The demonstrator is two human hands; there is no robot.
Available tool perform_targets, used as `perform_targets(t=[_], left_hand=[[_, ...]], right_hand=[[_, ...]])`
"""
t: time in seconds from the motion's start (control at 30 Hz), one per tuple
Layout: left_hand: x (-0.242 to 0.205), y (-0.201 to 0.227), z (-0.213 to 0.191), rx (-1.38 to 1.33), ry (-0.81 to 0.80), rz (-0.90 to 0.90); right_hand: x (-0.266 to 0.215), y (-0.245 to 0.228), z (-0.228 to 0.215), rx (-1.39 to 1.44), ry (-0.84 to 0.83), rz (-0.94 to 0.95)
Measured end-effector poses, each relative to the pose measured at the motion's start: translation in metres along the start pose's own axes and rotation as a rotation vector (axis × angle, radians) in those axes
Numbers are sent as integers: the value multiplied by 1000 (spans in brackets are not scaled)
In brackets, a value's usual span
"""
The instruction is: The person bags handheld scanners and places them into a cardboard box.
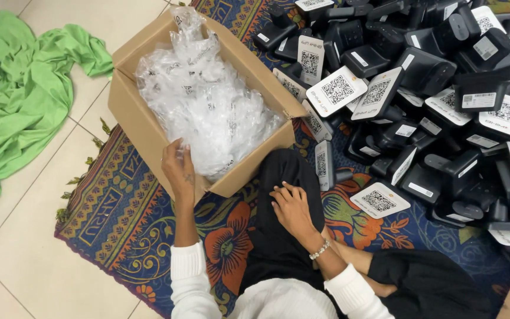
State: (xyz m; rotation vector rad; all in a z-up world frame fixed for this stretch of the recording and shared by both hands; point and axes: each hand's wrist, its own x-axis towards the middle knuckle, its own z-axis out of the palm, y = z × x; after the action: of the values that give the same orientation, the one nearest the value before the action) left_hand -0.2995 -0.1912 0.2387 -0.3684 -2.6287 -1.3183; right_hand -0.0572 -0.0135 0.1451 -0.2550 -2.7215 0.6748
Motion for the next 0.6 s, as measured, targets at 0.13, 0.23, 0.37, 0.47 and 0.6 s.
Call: perform_targets(t=[0.13, 0.23, 0.37, 0.47, 0.6], left_hand=[[-1, -3, 25, -178, 47, 110], [4, 0, 56, -556, -82, 133], [10, -25, 120, -646, -316, -145], [2, -60, 162, -533, -381, -309], [-26, 4, 164, -808, -511, -285]], right_hand=[[-3, -3, 1, 2, 1, 12], [0, -3, -3, 1, 22, 18], [0, -4, -8, 53, 28, 14], [-5, -6, -8, 80, 4, 18], [-4, 6, -16, 298, -81, 40]])
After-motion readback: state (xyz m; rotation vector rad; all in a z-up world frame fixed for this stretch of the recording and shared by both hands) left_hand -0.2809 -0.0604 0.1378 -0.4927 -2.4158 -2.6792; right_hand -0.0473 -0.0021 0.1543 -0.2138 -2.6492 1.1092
